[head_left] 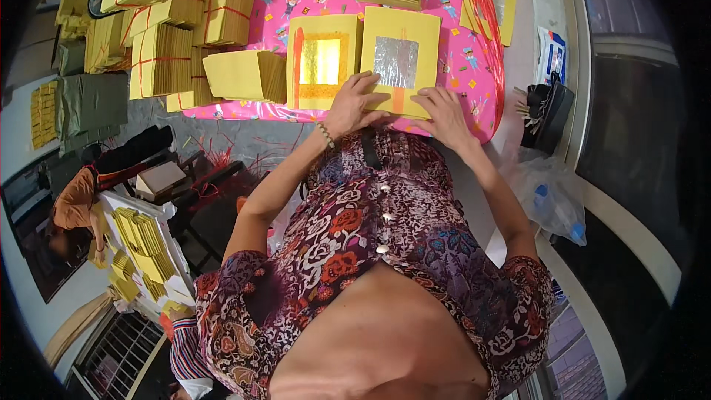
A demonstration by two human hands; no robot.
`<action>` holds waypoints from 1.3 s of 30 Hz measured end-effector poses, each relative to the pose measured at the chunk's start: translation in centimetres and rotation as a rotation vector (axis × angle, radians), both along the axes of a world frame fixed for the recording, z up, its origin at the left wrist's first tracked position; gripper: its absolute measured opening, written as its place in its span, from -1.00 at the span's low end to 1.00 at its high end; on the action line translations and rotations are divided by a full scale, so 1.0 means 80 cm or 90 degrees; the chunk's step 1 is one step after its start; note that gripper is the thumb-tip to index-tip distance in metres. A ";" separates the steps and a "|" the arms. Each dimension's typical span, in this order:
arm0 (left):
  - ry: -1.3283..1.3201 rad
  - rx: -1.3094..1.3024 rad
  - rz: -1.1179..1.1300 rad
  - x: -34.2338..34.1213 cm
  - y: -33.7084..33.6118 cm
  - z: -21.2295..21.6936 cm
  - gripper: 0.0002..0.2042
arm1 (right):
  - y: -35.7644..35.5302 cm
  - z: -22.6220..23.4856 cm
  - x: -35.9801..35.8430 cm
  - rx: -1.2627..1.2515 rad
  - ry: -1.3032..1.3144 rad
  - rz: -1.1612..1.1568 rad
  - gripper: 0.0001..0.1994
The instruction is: Counting, stacking, and tying bundles of yellow joss paper with string.
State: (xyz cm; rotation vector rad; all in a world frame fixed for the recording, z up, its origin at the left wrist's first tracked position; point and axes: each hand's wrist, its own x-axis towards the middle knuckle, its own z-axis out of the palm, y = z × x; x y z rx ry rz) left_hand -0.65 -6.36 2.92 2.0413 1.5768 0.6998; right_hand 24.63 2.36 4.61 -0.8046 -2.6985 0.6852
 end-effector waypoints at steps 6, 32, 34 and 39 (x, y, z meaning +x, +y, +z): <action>-0.091 -0.028 0.040 -0.003 0.005 -0.005 -0.82 | 0.008 -0.008 0.006 -0.060 0.073 -0.013 -0.76; -0.128 -0.039 0.091 0.003 0.012 0.002 -0.86 | 0.012 -0.013 -0.005 -0.171 0.103 -0.098 -0.82; -0.121 -0.035 0.090 0.003 0.013 0.003 -0.86 | 0.015 -0.010 -0.006 -0.159 0.084 -0.088 -0.81; -0.095 -0.015 0.082 0.004 0.013 0.003 -0.88 | 0.005 0.004 -0.009 0.095 0.084 -0.021 -0.70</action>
